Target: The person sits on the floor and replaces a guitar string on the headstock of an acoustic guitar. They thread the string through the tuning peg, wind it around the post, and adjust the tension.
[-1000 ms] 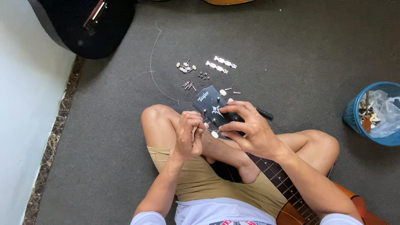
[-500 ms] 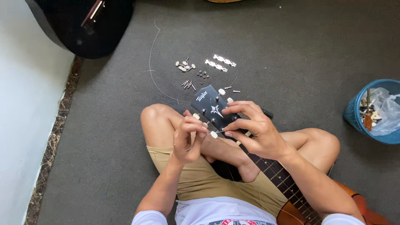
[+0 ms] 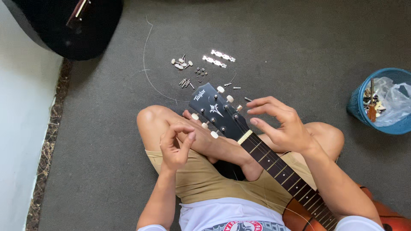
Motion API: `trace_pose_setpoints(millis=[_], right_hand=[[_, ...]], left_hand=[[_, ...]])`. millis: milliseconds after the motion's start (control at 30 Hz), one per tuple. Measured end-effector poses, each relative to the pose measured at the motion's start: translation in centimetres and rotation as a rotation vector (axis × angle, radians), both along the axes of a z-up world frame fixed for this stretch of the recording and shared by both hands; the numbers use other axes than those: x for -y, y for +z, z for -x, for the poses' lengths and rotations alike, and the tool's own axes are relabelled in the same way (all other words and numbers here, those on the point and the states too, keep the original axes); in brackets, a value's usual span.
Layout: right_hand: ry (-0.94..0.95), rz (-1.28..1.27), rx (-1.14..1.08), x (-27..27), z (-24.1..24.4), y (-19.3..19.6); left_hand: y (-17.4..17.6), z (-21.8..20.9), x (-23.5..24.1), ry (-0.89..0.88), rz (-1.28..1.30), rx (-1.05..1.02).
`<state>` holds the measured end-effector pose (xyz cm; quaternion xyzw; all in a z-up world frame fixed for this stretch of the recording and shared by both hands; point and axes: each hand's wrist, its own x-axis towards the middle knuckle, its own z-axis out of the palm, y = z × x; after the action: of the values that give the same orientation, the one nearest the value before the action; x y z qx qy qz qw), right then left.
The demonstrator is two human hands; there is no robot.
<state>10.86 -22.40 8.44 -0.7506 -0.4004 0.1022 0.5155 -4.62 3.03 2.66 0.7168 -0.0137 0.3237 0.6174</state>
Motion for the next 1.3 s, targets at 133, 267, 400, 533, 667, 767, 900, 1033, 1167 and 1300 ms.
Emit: trace_pose_setpoints(millis=[133, 267, 400, 533, 667, 767, 900, 1033, 1167, 1300], right_hand=[[-0.029, -0.008, -0.069, 0.6, 0.4, -1.5], [-0.078, 0.033, -0.306, 1.4, 1.0, -3.8], [-0.016, 0.138, -0.499, 2.6, 1.9, -5.2], [0.056, 0.208, -0.56, 3.6, 2.6, -6.2], [0.089, 0.188, -0.563, 2.6, 0.9, -5.8], [0.012, 0.1, -0.576, 0.5, -1.2, -5.8], [-0.013, -0.04, -0.631, -3.6, -4.4, -8.1], [0.041, -0.166, -0.783, -8.2, -4.7, -10.4], [-0.012, -0.182, -0.919, -9.9, -3.9, -12.1], [-0.042, -0.26, -1.03, -9.7, -2.9, -11.3]], left_hand=[[-1.4, -0.8, 0.5, 0.097, 0.031, -0.079], [-3.7, -2.6, 0.7, 0.278, 0.222, -0.157], [-7.7, -3.3, -0.1, 0.316, 0.541, -0.349], [-7.9, -3.1, 0.9, 0.237, 0.518, -0.406], [-10.2, -4.5, -0.6, 0.188, 0.481, -0.377], [-5.4, -5.7, -0.3, 0.172, 0.307, -0.328], [1.8, -6.9, 0.6, 0.124, -0.097, -0.209], [2.4, -7.6, 1.2, 0.103, -0.189, -0.229], [2.5, -7.5, 1.4, 0.098, -0.167, -0.267], [2.7, -7.3, 2.4, 0.149, -0.161, -0.276]])
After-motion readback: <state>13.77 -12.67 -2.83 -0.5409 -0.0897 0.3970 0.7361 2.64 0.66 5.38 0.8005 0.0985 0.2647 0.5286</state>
